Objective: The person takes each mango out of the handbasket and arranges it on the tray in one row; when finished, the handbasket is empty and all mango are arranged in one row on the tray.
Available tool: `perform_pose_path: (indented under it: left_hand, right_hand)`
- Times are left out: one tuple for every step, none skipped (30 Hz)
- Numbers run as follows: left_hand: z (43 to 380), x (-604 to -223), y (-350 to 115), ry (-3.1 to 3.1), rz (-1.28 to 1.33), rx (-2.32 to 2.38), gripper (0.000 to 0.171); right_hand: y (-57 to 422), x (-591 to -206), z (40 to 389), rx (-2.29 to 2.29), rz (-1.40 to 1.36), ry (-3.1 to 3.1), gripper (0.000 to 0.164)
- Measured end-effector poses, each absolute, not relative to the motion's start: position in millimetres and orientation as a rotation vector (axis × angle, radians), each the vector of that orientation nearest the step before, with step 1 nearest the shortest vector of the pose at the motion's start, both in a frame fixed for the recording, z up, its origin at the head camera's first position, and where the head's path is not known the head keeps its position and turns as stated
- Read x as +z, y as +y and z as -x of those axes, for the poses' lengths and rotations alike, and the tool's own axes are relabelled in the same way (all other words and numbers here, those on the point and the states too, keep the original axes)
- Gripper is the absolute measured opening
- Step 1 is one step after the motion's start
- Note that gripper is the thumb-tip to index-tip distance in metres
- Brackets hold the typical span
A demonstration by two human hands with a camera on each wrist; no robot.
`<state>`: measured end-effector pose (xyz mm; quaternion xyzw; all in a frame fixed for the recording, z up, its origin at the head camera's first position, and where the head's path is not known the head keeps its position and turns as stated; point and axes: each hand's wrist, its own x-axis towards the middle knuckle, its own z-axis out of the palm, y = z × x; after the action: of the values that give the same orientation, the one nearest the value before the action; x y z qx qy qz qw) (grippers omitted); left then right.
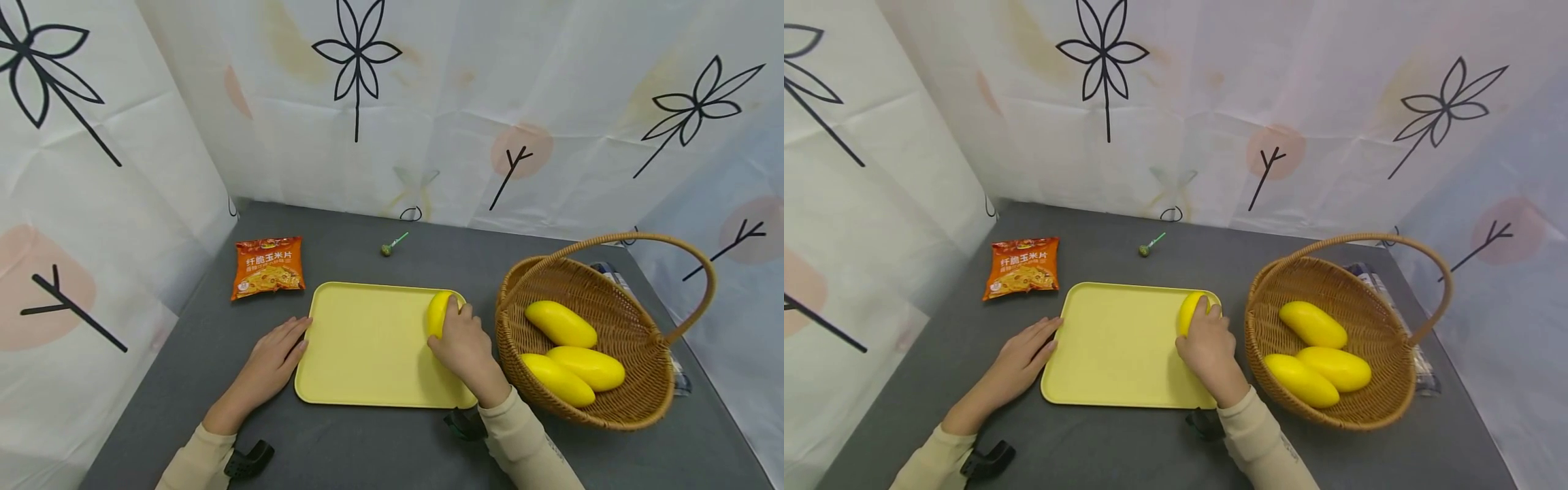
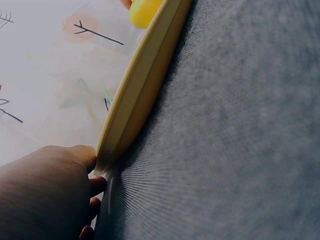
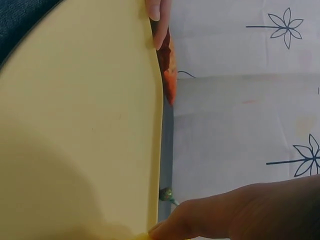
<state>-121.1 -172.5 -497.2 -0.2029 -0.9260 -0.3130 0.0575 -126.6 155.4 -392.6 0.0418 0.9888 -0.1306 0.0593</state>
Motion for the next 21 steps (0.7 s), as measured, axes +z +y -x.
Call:
perform_pose_path:
  left_hand:
    - [121.0, -497.0, -172.6, -2.807, 0.616, -0.95, 0.045]
    - [120.8, -496.9, -172.6, -2.807, 0.617, -0.949, 0.045]
    - [120.7, -496.8, -172.8, -2.807, 0.617, -0.948, 0.045]
    - [120.6, -496.7, -172.9, -2.807, 0.618, -0.947, 0.045]
    - [120.6, -496.7, -173.1, -2.807, 0.618, -0.946, 0.045]
    - [120.5, -496.7, -173.2, -2.808, 0.617, -0.946, 0.045]
    - [120.4, -496.7, -173.4, -2.808, 0.618, -0.947, 0.045]
    - [120.4, -496.8, -173.5, -2.809, 0.616, -0.947, 0.045]
    - [120.4, -496.9, -173.7, -2.811, 0.614, -0.947, 0.045]
    - [120.4, -497.0, -173.8, -2.812, 0.613, -0.946, 0.045]
    - [120.4, -497.0, -173.9, -2.814, 0.61, -0.948, 0.045]
    - [120.4, -497.0, -173.8, -2.816, 0.607, -0.949, 0.045]
    - [120.3, -496.9, -173.7, -2.819, 0.604, -0.951, 0.045]
    - [120.4, -497.0, -173.4, -2.822, 0.601, -0.95, 0.045]
    - [120.5, -497.0, -173.1, -2.825, 0.598, -0.951, 0.045]
    - [120.5, -497.0, -172.7, -2.827, 0.594, -0.952, 0.045]
    - [120.7, -497.1, -172.5, -2.829, 0.592, -0.956, 0.045]
    - [120.7, -497.0, -172.3, -2.83, 0.591, -0.957, 0.045]
    - [120.8, -496.9, -172.1, -2.83, 0.591, -0.959, 0.045]
    - [120.9, -496.8, -172.1, -2.83, 0.591, -0.96, 0.045]
    - [121.0, -496.6, -172.1, -2.829, 0.591, -0.96, 0.045]
  right_hand:
    - [155.4, -392.9, 126.7, -0.383, -0.133, 2.999, 0.08]
    - [155.4, -393.5, 126.9, -0.371, -0.138, 3.003, 0.08]
    - [155.4, -393.8, 127.1, -0.361, -0.143, 3.005, 0.08]
    - [155.4, -393.8, 127.0, -0.351, -0.149, 3.004, 0.08]
    - [155.2, -393.8, 127.0, -0.344, -0.154, 3.002, 0.081]
    - [155.1, -393.9, 127.0, -0.34, -0.157, 3.002, 0.081]
    - [154.9, -394.1, 127.0, -0.341, -0.158, 3.0, 0.081]
    - [154.7, -394.4, 127.0, -0.348, -0.159, 3.0, 0.08]
    - [154.5, -394.7, 126.8, -0.357, -0.16, 3.002, 0.078]
    - [154.4, -395.0, 126.6, -0.365, -0.161, 3.008, 0.075]
    - [154.3, -395.6, 126.5, -0.376, -0.16, 3.02, 0.072]
    - [154.2, -396.1, 126.3, -0.389, -0.158, 3.035, 0.067]
    - [154.3, -396.4, 125.8, -0.398, -0.156, 3.048, 0.063]
    - [154.7, -396.8, 125.4, -0.401, -0.154, 3.061, 0.06]
    - [155.2, -396.9, 124.9, -0.404, -0.151, 3.071, 0.058]
    - [155.8, -397.1, 124.6, -0.407, -0.149, 3.08, 0.057]
    - [156.3, -397.3, 124.3, -0.406, -0.146, 3.086, 0.056]
    - [156.8, -397.4, 124.2, -0.405, -0.145, 3.09, 0.056]
    - [157.2, -397.5, 124.1, -0.399, -0.148, 3.088, 0.056]
    - [157.5, -397.6, 124.2, -0.396, -0.152, 3.088, 0.056]
    - [157.6, -397.6, 124.3, -0.392, -0.156, 3.087, 0.055]
